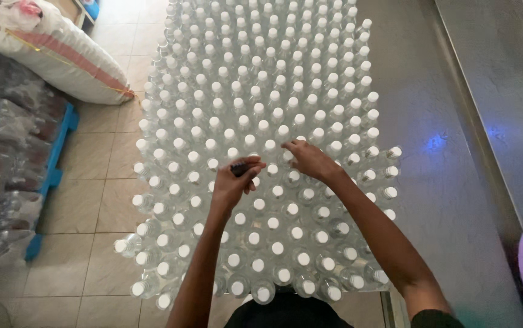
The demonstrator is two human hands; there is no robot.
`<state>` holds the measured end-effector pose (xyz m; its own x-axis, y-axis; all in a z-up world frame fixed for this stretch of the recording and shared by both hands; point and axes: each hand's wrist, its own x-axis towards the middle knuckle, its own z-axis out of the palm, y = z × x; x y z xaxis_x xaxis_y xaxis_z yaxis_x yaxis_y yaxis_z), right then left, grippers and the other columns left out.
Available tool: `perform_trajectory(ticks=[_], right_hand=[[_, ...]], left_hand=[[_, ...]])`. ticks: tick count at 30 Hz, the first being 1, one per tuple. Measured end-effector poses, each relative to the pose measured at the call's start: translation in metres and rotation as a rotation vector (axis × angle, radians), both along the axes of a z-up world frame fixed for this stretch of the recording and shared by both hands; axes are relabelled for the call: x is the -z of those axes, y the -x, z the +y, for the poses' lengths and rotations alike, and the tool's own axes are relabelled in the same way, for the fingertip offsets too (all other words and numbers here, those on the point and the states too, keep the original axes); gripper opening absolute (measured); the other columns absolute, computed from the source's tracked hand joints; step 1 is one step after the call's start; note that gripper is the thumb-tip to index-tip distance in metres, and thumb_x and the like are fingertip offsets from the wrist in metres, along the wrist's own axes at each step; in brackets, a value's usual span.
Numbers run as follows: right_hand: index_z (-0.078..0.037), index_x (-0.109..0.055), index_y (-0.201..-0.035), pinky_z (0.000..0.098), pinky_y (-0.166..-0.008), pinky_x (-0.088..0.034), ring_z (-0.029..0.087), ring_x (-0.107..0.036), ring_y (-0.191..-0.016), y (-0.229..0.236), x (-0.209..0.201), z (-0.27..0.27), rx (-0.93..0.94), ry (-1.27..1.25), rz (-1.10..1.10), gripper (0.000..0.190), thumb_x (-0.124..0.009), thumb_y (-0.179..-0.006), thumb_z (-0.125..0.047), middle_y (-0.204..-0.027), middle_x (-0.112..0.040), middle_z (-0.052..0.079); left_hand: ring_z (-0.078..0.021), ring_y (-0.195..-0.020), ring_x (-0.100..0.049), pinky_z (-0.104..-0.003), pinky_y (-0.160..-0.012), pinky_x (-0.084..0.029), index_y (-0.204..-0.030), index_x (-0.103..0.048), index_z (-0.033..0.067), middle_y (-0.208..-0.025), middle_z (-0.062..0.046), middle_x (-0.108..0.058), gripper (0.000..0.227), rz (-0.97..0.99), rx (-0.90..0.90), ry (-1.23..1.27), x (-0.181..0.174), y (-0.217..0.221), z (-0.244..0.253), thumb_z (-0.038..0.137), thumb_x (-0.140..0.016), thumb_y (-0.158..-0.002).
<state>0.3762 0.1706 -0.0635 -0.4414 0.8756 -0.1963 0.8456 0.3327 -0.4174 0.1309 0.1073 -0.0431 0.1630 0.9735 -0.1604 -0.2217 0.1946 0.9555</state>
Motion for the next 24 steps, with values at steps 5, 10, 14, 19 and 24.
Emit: perform_trajectory(ticks=[5,10,14,19,24], right_hand=[[-0.016,-0.061,-0.132,0.0533,-0.089,-0.058,0.041,-0.067,-0.112,0.007,0.004,-0.003,-0.002,-0.070,-0.094,0.042,-0.072,-0.091,-0.018,-0.121,-0.066,0.013],[-0.015,-0.058,-0.137,0.0539,-0.096,-0.055,0.041,-0.065,-0.118,0.010,-0.020,-0.020,-0.015,-0.077,-0.104,0.047,-0.071,-0.092,-0.021,-0.123,-0.065,0.015],[-0.009,-0.068,-0.121,0.0430,-0.086,-0.058,0.037,-0.070,-0.102,0.021,-0.055,-0.065,0.095,-0.209,0.280,0.026,-0.068,-0.098,-0.020,-0.107,-0.068,0.017],[-0.009,-0.074,-0.110,0.0378,-0.082,-0.061,0.032,-0.074,-0.093,0.046,-0.085,-0.114,0.304,-0.002,0.603,0.032,-0.076,-0.091,-0.036,-0.096,-0.073,0.016],[-0.007,-0.076,-0.095,0.0260,-0.072,-0.060,0.011,-0.070,-0.074,0.031,-0.038,-0.112,0.513,0.229,0.992,0.026,-0.091,-0.074,-0.009,-0.078,-0.074,0.004]], left_hand=[[-0.0105,-0.065,-0.065,-0.019,-0.059,-0.053,-0.126,-0.066,0.0002,-0.113,-0.017,-0.075,0.034,-0.284,-0.086,0.189,-0.028,-0.004,-0.036,0.015,-0.067,-0.096],[-0.0119,-0.095,-0.070,-0.021,-0.083,-0.055,-0.133,-0.061,0.0044,-0.125,-0.009,-0.072,0.033,-0.667,-0.064,0.349,-0.012,-0.011,-0.044,0.016,-0.058,-0.102],[-0.0228,-0.129,-0.061,-0.037,-0.111,-0.048,-0.136,-0.059,0.0076,-0.142,-0.011,-0.063,0.039,-0.763,-0.058,0.268,-0.003,-0.027,-0.048,0.028,-0.055,-0.104],[-0.0233,-0.126,-0.063,-0.035,-0.109,-0.050,-0.135,-0.060,0.0086,-0.139,-0.008,-0.065,0.038,-0.767,-0.026,0.230,-0.003,-0.053,-0.053,0.030,-0.055,-0.104],[-0.0217,-0.128,-0.061,-0.034,-0.109,-0.049,-0.134,-0.061,0.0050,-0.142,-0.011,-0.063,0.040,-0.777,-0.004,0.263,-0.012,-0.066,-0.063,0.028,-0.056,-0.103]])
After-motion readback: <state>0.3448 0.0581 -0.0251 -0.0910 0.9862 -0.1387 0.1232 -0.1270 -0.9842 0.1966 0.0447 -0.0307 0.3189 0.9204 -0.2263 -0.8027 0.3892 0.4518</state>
